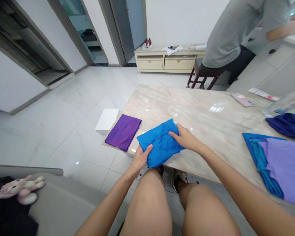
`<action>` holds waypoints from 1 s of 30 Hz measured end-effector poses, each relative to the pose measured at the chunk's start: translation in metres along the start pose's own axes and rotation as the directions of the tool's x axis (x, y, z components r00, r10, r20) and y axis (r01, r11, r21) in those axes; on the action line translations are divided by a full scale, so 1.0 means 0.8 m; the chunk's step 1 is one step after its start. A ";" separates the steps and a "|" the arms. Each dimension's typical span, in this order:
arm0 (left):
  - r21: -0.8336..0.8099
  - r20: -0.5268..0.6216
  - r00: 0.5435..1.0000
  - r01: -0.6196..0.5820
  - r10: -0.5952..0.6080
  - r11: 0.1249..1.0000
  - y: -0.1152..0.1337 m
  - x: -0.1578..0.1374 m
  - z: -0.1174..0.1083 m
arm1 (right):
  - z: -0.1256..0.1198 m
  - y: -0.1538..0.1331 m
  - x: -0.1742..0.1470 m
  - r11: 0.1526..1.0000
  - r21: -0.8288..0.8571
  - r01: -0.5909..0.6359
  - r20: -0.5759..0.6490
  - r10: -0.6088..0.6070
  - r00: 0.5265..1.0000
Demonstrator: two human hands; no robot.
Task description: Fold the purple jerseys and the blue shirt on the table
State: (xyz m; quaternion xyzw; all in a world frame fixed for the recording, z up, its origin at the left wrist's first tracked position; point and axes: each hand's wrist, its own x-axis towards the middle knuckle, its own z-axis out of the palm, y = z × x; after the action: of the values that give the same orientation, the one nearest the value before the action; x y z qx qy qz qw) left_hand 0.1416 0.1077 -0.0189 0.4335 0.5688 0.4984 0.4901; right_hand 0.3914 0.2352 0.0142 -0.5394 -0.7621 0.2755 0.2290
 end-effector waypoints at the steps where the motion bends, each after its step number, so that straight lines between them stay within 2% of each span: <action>1: -0.032 -0.074 0.997 0.022 -0.024 0.999 0.000 -0.004 -0.014 | 0.008 -0.024 0.026 0.997 -0.047 0.055 0.028 -0.054 0.998; 3: -0.036 -0.221 0.974 0.040 -0.047 0.999 0.003 -0.010 -0.047 | 0.028 -0.073 0.078 0.980 -0.114 0.164 0.065 -0.157 0.985; 6: 0.016 -0.379 0.925 0.033 -0.024 0.999 0.014 -0.009 -0.100 | 0.070 -0.144 0.146 0.953 -0.164 0.254 0.145 -0.232 0.962; 9: 0.028 -0.441 0.897 0.041 -0.024 0.999 0.023 0.000 -0.145 | 0.118 -0.204 0.190 0.933 -0.191 0.305 0.205 -0.266 0.942; 11: -0.004 -0.465 0.882 0.078 -0.071 0.997 0.023 0.002 -0.168 | 0.145 -0.228 0.206 0.920 -0.229 0.317 0.224 -0.267 0.937; 14: -0.023 -0.510 0.845 0.173 -0.160 0.985 0.005 -0.017 -0.193 | 0.164 -0.226 0.212 0.895 -0.322 0.308 0.226 -0.243 0.943; 17: 0.118 -0.574 0.811 0.216 -0.111 0.969 -0.023 -0.075 -0.201 | 0.143 -0.179 0.198 0.865 -0.358 0.350 0.211 -0.290 0.933; 19: 0.205 -0.545 0.831 0.261 -0.111 0.943 -0.035 -0.127 -0.193 | 0.105 -0.133 0.172 0.850 -0.334 0.408 0.219 -0.351 0.911; 21: 0.210 -0.434 0.879 0.311 -0.197 0.927 -0.033 -0.179 -0.176 | 0.053 -0.092 0.127 0.852 -0.308 0.424 0.214 -0.372 0.903; 23: 0.208 -0.327 0.911 0.327 -0.250 0.922 -0.017 -0.220 -0.153 | -0.002 -0.065 0.064 0.906 -0.268 0.328 0.130 -0.303 0.944; 25: 0.211 -0.271 0.935 0.287 -0.226 0.934 0.010 -0.244 -0.128 | -0.047 -0.053 -0.012 0.981 -0.147 0.129 -0.015 -0.133 0.991; 27: 0.267 -0.223 0.969 0.167 -0.107 0.949 0.040 -0.253 -0.103 | -0.070 -0.054 -0.095 0.996 0.061 -0.065 -0.115 0.072 0.991; 28: 0.337 -0.178 0.984 0.070 -0.009 0.939 0.055 -0.252 -0.091 | -0.072 -0.058 -0.138 0.979 0.164 -0.122 -0.125 0.143 0.982; 29: 0.431 -0.107 0.988 -0.051 0.108 0.901 0.069 -0.250 -0.079 | -0.068 -0.064 -0.181 0.957 0.250 -0.149 -0.126 0.185 0.975; 30: 0.531 -0.020 0.972 -0.188 0.234 0.826 0.083 -0.247 -0.068 | -0.058 -0.071 -0.224 0.940 0.300 -0.165 -0.141 0.215 0.967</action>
State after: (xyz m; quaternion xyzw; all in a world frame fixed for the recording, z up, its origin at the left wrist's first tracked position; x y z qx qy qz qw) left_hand 0.1163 -0.0856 0.0729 0.5897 0.6520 0.3926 0.2703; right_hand 0.4376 0.0578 0.0774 -0.5935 -0.6360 0.3560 0.3413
